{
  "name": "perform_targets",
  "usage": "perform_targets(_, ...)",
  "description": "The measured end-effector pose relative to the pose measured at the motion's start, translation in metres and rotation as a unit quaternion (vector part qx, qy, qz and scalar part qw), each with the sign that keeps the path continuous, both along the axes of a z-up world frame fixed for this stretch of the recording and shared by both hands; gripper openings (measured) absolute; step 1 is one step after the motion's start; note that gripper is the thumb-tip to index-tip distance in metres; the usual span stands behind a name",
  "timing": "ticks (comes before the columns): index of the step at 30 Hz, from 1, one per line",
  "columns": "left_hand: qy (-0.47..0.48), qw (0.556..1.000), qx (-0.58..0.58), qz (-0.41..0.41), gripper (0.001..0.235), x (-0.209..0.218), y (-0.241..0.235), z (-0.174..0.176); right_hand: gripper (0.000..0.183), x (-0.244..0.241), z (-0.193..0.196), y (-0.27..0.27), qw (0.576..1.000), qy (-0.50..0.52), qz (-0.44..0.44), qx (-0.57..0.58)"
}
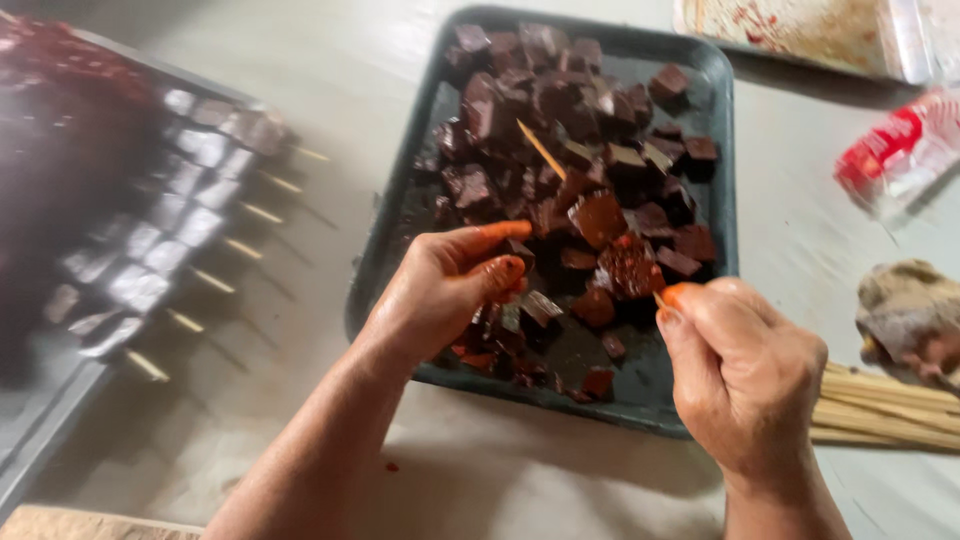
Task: The person is skewering dark cubes of food from a metal tray onto wooden sticks and placing the finished skewers onto another tray.
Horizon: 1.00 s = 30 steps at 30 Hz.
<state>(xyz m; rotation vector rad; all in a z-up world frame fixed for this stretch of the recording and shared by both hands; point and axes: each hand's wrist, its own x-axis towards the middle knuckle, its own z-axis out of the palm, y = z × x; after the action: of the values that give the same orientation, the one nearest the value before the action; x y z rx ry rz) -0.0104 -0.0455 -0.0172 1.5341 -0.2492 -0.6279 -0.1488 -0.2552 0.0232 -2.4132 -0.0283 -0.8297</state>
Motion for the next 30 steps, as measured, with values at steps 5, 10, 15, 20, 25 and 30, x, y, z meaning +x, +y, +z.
perform_targets(5, 0.164, 0.939, -0.285, 0.100, 0.039, 0.020, 0.009, -0.016, 0.005, 0.003, 0.002, 0.009, 0.999, 0.019, 0.021, -0.016)
perform_targets(10, 0.223, 0.893, -0.344, 0.187, 0.039, 0.035, 0.020, -0.029, 0.006, 0.001, 0.001, 0.014, 0.998, 0.032, 0.055, -0.021)
perform_targets(15, 0.218, 0.868, -0.408, 0.181, 0.034, 0.042, 0.026, -0.030, 0.007, 0.001, -0.003, 0.013, 0.996, 0.048, 0.059, -0.052)
perform_targets(20, 0.233, 0.854, -0.417, 0.208, 0.031, 0.040, 0.022, -0.028, 0.007, 0.000, -0.006, 0.013, 0.996, 0.051, 0.056, -0.053)
perform_targets(25, 0.228, 0.851, -0.421, 0.217, 0.032, 0.038, 0.021, -0.023, 0.007, 0.000, -0.005, 0.015, 0.995, 0.064, 0.045, -0.062)
perform_targets(30, 0.230, 0.855, -0.409, 0.221, 0.037, 0.038, 0.020, -0.018, 0.008, 0.000, -0.003, 0.017, 0.995, 0.081, 0.034, -0.051)
